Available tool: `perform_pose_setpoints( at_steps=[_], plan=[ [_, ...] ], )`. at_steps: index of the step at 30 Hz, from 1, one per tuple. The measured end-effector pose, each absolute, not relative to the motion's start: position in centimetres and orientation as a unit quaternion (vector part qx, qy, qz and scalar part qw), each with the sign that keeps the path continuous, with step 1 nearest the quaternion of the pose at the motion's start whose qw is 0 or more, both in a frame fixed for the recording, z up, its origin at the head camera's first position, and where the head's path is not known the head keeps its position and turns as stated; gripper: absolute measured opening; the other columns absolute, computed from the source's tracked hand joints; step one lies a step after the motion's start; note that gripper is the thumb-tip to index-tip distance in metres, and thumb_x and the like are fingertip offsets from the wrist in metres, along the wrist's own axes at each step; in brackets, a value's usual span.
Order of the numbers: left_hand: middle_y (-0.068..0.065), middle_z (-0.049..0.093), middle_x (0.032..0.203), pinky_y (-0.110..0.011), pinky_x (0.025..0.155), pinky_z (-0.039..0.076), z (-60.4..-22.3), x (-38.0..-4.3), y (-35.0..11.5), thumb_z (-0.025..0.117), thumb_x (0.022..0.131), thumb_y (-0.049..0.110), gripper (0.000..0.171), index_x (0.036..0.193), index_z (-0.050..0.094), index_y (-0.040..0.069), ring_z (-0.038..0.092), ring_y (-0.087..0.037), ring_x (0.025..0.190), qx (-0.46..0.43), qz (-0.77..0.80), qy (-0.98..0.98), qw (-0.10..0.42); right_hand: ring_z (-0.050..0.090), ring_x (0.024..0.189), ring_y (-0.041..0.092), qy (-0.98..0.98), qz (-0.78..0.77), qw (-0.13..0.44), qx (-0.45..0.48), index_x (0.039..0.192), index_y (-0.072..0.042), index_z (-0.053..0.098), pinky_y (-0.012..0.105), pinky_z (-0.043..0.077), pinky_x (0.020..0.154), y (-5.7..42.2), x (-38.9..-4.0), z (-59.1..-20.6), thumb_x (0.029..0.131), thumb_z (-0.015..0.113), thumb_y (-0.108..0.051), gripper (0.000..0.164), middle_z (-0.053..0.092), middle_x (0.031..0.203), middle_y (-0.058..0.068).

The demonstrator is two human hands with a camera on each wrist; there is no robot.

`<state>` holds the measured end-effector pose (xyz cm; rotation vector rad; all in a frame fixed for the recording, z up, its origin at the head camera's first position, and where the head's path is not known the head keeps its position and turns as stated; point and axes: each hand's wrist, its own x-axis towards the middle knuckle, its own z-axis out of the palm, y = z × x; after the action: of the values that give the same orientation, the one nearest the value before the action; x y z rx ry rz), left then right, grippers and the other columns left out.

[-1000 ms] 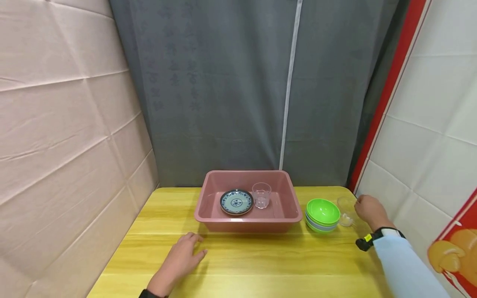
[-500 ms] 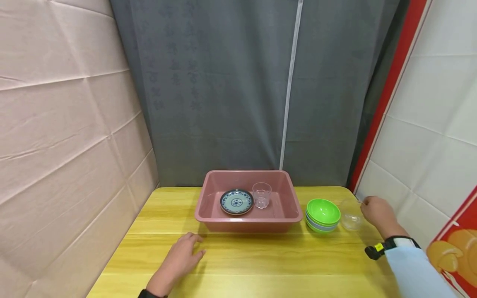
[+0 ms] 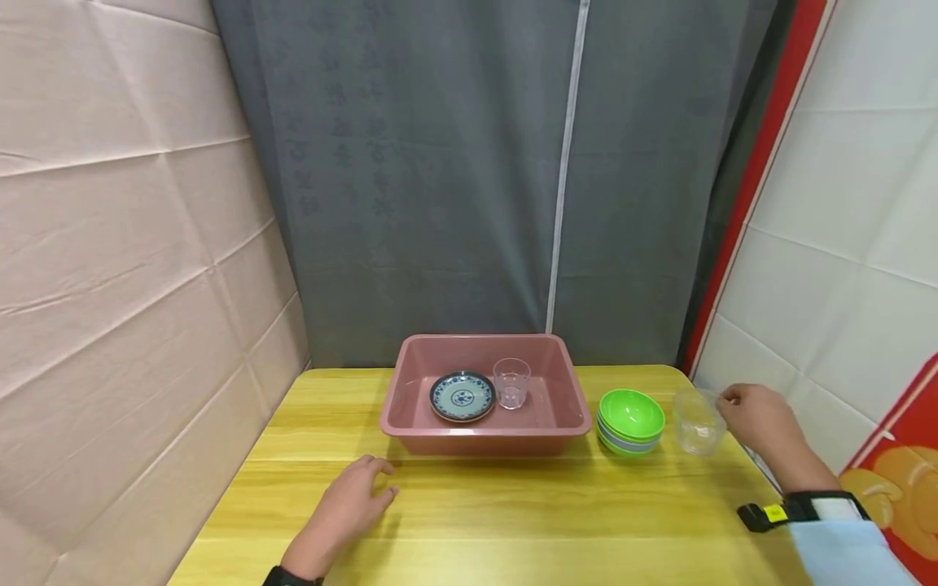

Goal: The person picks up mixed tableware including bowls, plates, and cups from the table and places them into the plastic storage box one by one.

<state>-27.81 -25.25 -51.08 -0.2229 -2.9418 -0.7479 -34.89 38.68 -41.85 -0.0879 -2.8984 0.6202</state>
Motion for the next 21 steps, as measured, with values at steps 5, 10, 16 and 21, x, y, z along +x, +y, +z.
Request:
perform_pose_setpoints(
  at_steps=[5,10,16,21],
  plan=[
    [-0.015,0.071,0.132,-0.063,0.106,0.054,-50.9,-27.9,-25.4,0.085,0.098,0.023,0.028,0.122,0.077,0.009,0.068,-0.042,0.126,-0.067,-0.247,-0.965,0.048,0.069,0.072,0.024,-0.959,0.274,0.075,0.008,0.111,0.013,0.073,0.04,0.058,0.062,37.1,-33.8,-40.8,0.108,0.061,-0.016,0.031,0.074,0.09,0.018],
    [-0.014,0.071,0.13,-0.062,0.105,0.055,-50.9,-27.9,-25.5,0.085,0.098,0.022,0.027,0.12,0.077,0.009,0.069,-0.041,0.123,-0.066,-0.249,-0.965,0.05,0.069,0.075,0.023,-0.952,0.299,0.064,0.015,0.113,0.011,0.074,0.037,0.058,0.063,35.5,-32.8,-39.7,0.111,0.061,-0.018,0.032,0.074,0.092,0.013],
    [-0.012,0.071,0.13,-0.061,0.102,0.057,-50.7,-27.8,-25.6,0.085,0.098,0.022,0.027,0.121,0.078,0.009,0.071,-0.038,0.119,-0.061,-0.252,-0.965,0.051,0.069,0.076,0.023,-0.94,0.335,0.055,0.035,0.116,0.011,0.074,0.032,0.061,0.065,33.4,-32.1,-38.6,0.113,0.06,-0.019,0.033,0.074,0.094,0.012],
    [-0.007,0.072,0.125,-0.055,0.092,0.061,-50.4,-27.9,-25.5,0.085,0.099,0.024,0.027,0.121,0.077,0.01,0.072,-0.03,0.109,-0.06,-0.252,-0.965,0.045,0.07,0.075,0.024,-0.93,0.36,0.047,0.062,0.117,0.009,0.075,0.032,0.063,0.066,31.3,-31.8,-38.1,0.113,0.063,-0.019,0.031,0.074,0.093,0.009]
  ],
)
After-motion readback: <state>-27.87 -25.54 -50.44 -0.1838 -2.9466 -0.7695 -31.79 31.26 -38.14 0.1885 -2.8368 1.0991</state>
